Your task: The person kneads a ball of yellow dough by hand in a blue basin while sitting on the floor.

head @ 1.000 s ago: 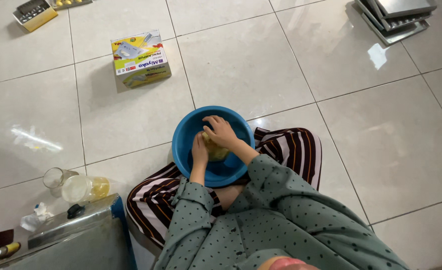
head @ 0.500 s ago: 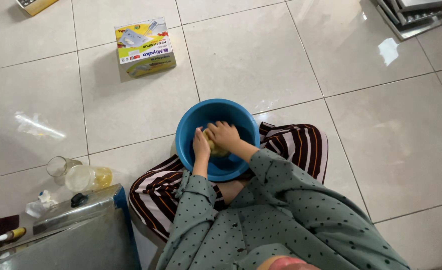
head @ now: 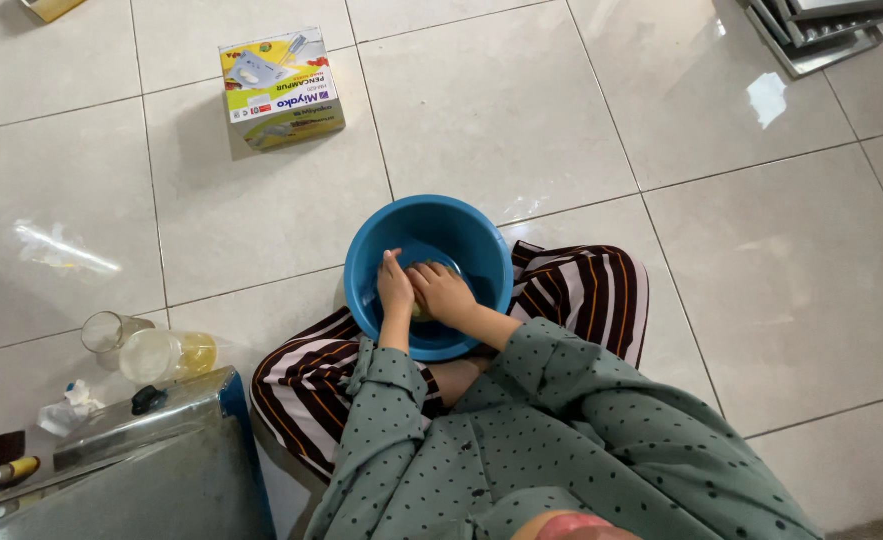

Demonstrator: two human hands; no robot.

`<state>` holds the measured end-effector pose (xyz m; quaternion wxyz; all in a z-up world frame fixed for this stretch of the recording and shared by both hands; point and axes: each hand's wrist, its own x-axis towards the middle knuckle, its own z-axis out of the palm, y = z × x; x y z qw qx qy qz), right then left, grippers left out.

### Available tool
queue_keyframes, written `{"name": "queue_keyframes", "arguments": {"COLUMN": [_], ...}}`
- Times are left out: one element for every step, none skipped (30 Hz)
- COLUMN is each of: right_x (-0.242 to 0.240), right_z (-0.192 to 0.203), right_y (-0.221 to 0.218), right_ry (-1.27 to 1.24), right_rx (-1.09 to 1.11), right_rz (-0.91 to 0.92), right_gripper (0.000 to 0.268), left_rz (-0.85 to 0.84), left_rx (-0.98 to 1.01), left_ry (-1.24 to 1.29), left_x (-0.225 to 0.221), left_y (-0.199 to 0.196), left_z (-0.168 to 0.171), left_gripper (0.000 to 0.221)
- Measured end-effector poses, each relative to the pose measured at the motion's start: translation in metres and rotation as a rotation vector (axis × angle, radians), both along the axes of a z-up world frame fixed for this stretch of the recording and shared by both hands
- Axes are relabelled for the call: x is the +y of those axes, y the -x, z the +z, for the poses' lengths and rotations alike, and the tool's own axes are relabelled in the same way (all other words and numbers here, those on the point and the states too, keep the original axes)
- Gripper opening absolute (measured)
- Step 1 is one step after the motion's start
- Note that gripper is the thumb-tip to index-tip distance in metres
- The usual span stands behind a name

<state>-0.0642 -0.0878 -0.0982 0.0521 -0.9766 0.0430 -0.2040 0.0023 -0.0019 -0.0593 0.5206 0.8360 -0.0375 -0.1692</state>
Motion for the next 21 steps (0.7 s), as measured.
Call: {"name": "queue_keyframes", "arguments": {"right_x": [-0.004, -0.007, -0.013, -0.019, -0.024, -0.026, -0.028, -0.029, -0.024, -0.022, -0.02, -0.016, -0.012, -0.008, -0.009, -0.007, -0.005, -0.007, -0.01, -0.014, -0.019], "right_z": [-0.003, -0.005, -0.009, -0.013, -0.017, -0.023, -0.029, -0.035, -0.036, -0.036, -0.036, -0.028, -0.02, -0.011, -0.01, -0.01, -0.01, -0.016, -0.022, -0.026, -0.026], "right_y": [-0.005, -0.01, -0.023, -0.035, -0.046, -0.053, -0.059, -0.067, -0.06, -0.054, -0.048, -0.036, -0.024, -0.013, -0.009, -0.004, 0.001, -0.005, -0.011, -0.018, -0.025], "right_ry": [-0.035, -0.072, -0.072, -0.132, -0.192, -0.194, -0.24, -0.287, -0.291, -0.241, -0.19, -0.188, -0.198, -0.207, -0.204, -0.132, -0.06, -0.062, -0.117, -0.17, -0.17], "right_rx": [0.041, 0.079, 0.077, 0.195, 0.314, 0.313, 0.376, 0.44, 0.439, 0.326, 0.212, 0.212, 0.218, 0.226, 0.227, 0.172, 0.116, 0.117, 0.172, 0.225, 0.224], "right_rz": [0.031, 0.063, 0.067, 0.009, -0.049, -0.046, -0.083, -0.12, -0.116, -0.098, -0.08, -0.083, -0.037, 0.011, 0.012, 0.027, 0.043, 0.045, 0.033, 0.023, 0.027], "right_gripper": [0.03, 0.033, 0.033, 0.031, 0.032, 0.032, 0.036, 0.04, 0.04, 0.033, 0.027, 0.027, 0.028, 0.029, 0.029, 0.029, 0.03, 0.03, 0.029, 0.027, 0.027], "left_rz": [0.004, 0.011, 0.015, 0.013, 0.012, 0.015, 0.013, 0.012, 0.015, 0.021, 0.027, 0.024, 0.017, 0.013, 0.013, -0.026, -0.065, -0.062, -0.079, -0.094, -0.09], "left_rx": [-0.023, -0.05, -0.052, -0.009, 0.033, 0.031, 0.051, 0.072, 0.07, 0.076, 0.082, 0.082, 0.079, 0.076, 0.076, 0.021, -0.034, -0.034, -0.066, -0.101, -0.102], "left_ry": [-0.021, -0.044, -0.044, -0.038, -0.032, -0.034, -0.005, 0.023, 0.019, 0.004, -0.011, -0.008, -0.034, -0.06, -0.056, -0.069, -0.083, -0.085, -0.096, -0.105, -0.107], "left_x": [0.0, 0.001, 0.001, 0.002, 0.003, 0.003, 0.003, 0.004, 0.006, 0.005, 0.004, 0.003, 0.003, 0.002, 0.0, 0.0, 0.0, 0.0, -0.001, -0.002, -0.003], "left_y": [0.002, 0.003, 0.002, 0.002, 0.003, 0.007, 0.011, 0.015, 0.013, 0.01, 0.007, 0.007, 0.007, 0.007, 0.006, 0.006, 0.006, 0.006, 0.005, 0.004, 0.004], "left_z": [0.003, 0.006, 0.007, 0.007, 0.008, 0.018, 0.029, 0.04, 0.034, 0.028, 0.021, 0.018, 0.015, 0.013, 0.011, 0.009, 0.006, 0.001, -0.004, -0.009, -0.011], "left_gripper": [0.06, 0.057, 0.057, 0.058, 0.06, 0.06, 0.058, 0.057, 0.057, 0.058, 0.058, 0.058, 0.058, 0.059, 0.059, 0.059, 0.06, 0.06, 0.059, 0.058, 0.058]}}
